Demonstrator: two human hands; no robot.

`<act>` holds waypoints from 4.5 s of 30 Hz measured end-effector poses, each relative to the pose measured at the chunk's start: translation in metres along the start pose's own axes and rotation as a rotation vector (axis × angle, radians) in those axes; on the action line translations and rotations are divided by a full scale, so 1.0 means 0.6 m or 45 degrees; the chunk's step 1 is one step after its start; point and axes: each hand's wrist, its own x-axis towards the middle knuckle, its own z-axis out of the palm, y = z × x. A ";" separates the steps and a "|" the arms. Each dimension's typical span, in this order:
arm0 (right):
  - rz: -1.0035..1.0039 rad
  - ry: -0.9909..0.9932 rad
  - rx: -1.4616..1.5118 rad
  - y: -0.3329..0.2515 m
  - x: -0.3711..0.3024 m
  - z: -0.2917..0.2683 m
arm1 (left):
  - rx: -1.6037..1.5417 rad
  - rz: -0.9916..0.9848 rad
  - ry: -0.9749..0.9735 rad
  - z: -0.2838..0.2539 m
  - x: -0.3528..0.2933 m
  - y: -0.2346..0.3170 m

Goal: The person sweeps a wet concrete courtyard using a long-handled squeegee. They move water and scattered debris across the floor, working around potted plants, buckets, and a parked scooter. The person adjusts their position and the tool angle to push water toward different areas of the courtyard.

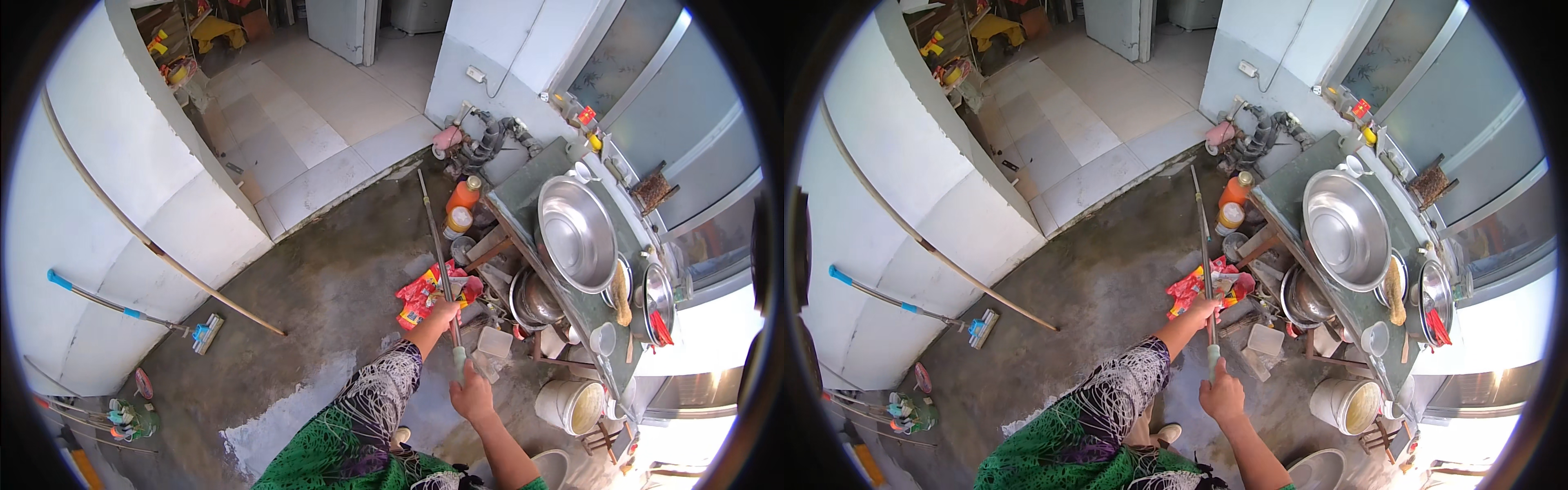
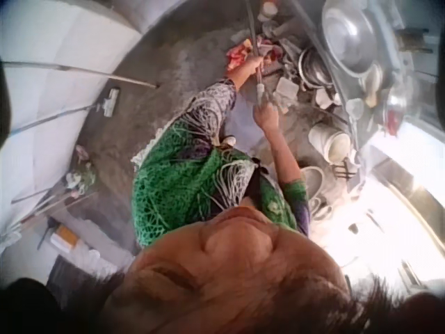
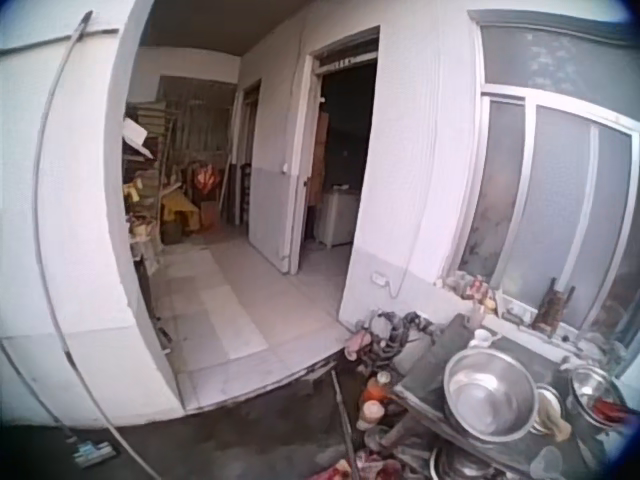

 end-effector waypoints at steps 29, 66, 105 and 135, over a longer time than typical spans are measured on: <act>-0.900 -0.752 -0.816 0.231 -0.068 -0.302 | -0.332 0.108 0.957 -0.093 -0.075 -0.196; 0.427 -1.167 -0.025 -0.145 -0.425 -0.181 | -1.354 0.001 1.070 -0.371 -0.549 -0.558; -0.094 -1.824 -0.302 -0.789 -0.536 0.536 | -2.070 0.650 1.399 -1.035 -0.909 -0.547; -1.543 -0.499 -0.852 -1.057 -0.703 0.312 | -2.655 1.236 -0.217 -1.283 -1.025 -0.166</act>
